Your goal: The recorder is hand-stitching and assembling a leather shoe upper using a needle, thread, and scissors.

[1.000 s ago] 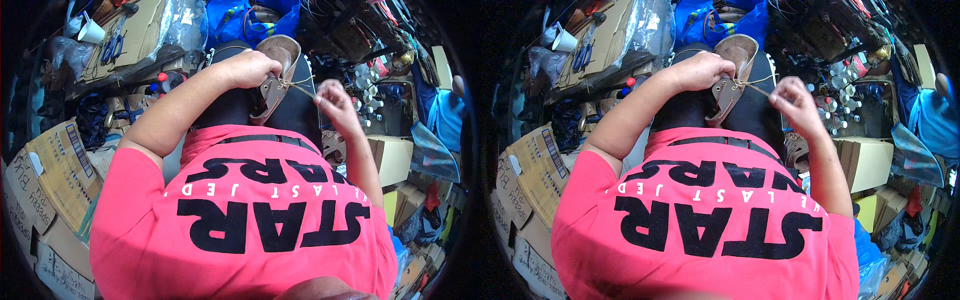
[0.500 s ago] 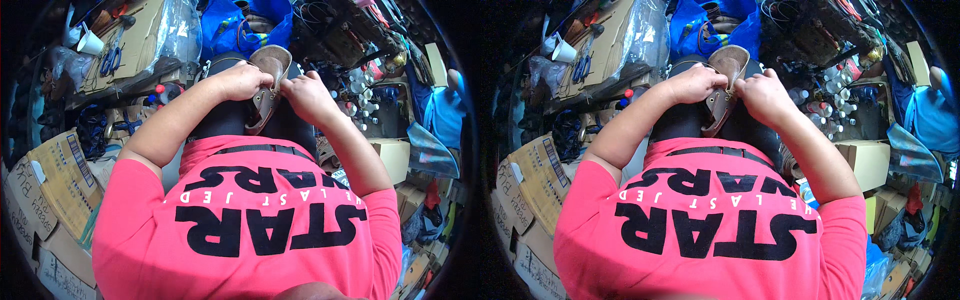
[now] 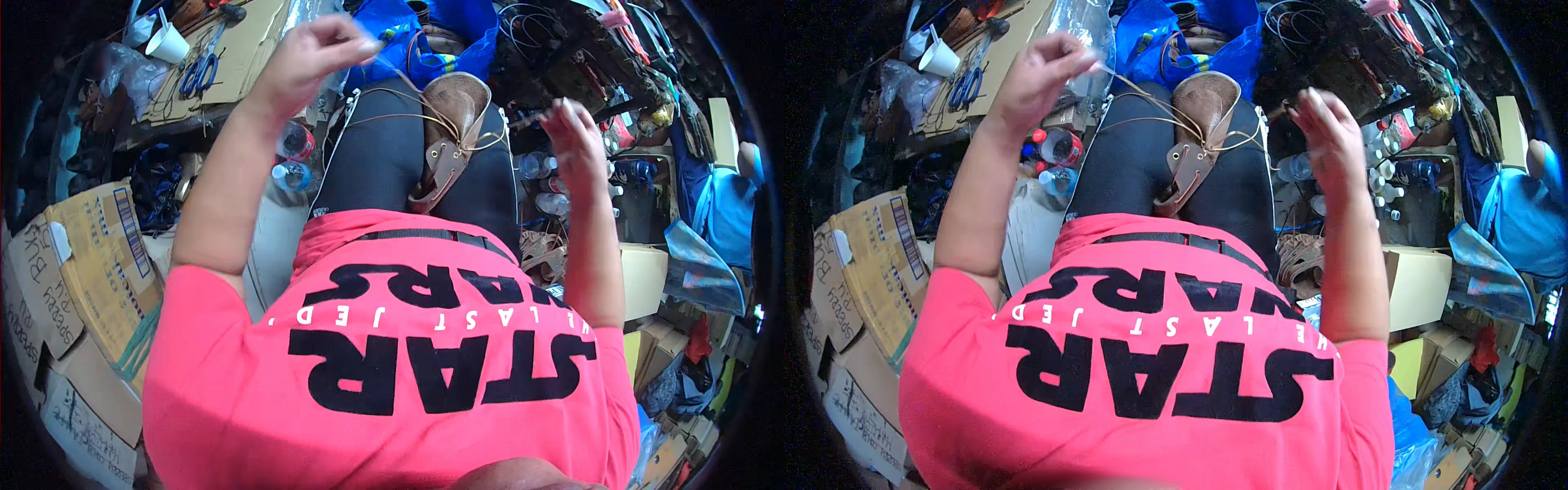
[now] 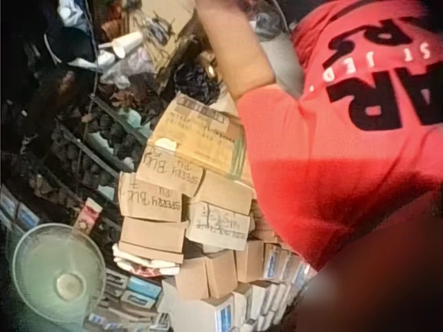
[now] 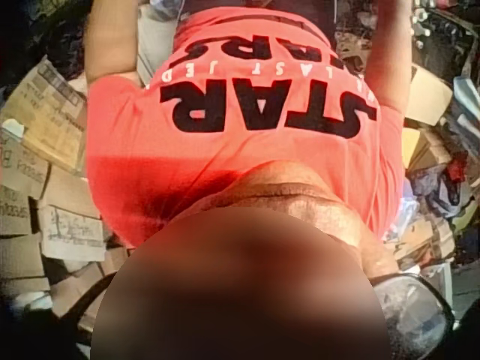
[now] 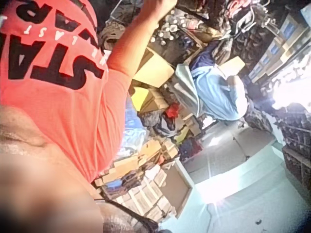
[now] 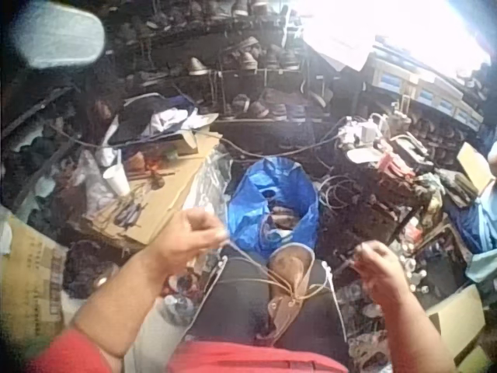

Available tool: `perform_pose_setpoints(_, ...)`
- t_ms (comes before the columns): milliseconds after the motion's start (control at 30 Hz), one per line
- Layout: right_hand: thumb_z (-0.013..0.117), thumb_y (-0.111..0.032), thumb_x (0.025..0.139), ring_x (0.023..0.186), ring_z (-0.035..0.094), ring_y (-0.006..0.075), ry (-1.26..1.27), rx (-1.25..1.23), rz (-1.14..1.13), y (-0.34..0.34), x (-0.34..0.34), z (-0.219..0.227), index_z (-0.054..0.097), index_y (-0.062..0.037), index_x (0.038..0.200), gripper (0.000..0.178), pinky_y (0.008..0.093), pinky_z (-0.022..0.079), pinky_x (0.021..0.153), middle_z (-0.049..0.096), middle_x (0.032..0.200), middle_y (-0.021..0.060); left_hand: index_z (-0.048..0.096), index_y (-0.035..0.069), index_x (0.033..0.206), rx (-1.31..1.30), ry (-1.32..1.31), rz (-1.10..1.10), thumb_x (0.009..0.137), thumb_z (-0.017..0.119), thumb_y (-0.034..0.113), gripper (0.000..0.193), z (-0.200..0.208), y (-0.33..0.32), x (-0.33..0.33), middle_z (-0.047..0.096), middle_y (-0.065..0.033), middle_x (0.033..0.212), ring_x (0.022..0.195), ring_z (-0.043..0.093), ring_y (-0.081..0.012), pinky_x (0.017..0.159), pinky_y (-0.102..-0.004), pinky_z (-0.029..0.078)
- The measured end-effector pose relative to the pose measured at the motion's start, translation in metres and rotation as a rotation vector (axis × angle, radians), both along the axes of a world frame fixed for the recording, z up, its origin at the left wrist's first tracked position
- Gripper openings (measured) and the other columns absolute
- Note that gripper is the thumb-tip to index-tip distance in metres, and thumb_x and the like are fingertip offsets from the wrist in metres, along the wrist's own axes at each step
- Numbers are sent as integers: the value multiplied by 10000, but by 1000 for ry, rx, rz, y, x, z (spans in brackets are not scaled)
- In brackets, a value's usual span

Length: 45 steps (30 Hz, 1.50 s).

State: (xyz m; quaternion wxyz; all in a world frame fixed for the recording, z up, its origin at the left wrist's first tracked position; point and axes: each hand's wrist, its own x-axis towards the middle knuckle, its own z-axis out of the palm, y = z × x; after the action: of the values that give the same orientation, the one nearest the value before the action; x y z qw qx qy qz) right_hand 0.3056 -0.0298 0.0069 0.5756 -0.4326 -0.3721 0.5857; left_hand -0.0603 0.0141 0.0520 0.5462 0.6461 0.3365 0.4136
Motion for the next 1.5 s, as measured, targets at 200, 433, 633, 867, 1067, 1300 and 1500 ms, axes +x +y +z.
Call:
perform_pose_setpoints(200,451,-299,982,680,475,127,36,117,597,-17,-56,25,535,-76,925,245,265,410,648,538,759,35,556,57,850,-434,-100,-614,951,522,286,253,11,-39,55,592,-34,770,718,579,-140,664,-295,485)
perform_pose_setpoints(433,561,-62,868,902,632,151,-1227,23,324,-79,116,-57,618,-110,1167,309,273,473,796,677,961,113,662,44,961,296,1010,343,820,624,150,180,25,16,-137,638,-140,852,822,627,-264,716,-340,483)
perform_pose_setpoints(633,580,-125,839,1130,566,272,-1768,-796,-82,-192,359,-54,561,-120,1261,423,357,416,966,600,1217,134,643,228,1133,210,1849,1079,838,572,424,362,130,11,-290,640,-120,1099,1036,603,-307,853,-395,477)
perform_pose_setpoints(867,693,-185,801,939,603,218,-1069,-25,160,-100,127,-75,578,-218,1252,466,337,472,839,610,1029,126,588,105,1219,479,735,68,766,691,129,465,-33,-16,-29,593,-114,1202,1137,546,-225,977,-315,410)
perform_pose_setpoints(1067,681,-144,808,871,578,219,-1087,80,243,-62,3,-44,622,-46,991,216,314,456,800,561,928,90,652,45,1042,30,678,-250,869,615,223,251,-51,-37,49,661,-64,852,811,592,-130,780,-298,467)
perform_pose_setpoints(1300,620,-121,846,703,513,183,-1222,-27,185,-75,70,-65,525,-15,833,142,321,433,669,544,737,79,617,38,800,-99,651,315,898,590,254,239,-43,-2,-76,553,26,737,718,486,-72,679,-234,391)
perform_pose_setpoints(1500,642,-172,866,714,472,78,-863,-98,81,-80,66,-54,601,-99,1124,271,233,412,665,533,788,-36,632,55,777,-172,480,549,889,622,238,215,-43,-7,-130,579,34,720,687,475,-40,662,-203,368)
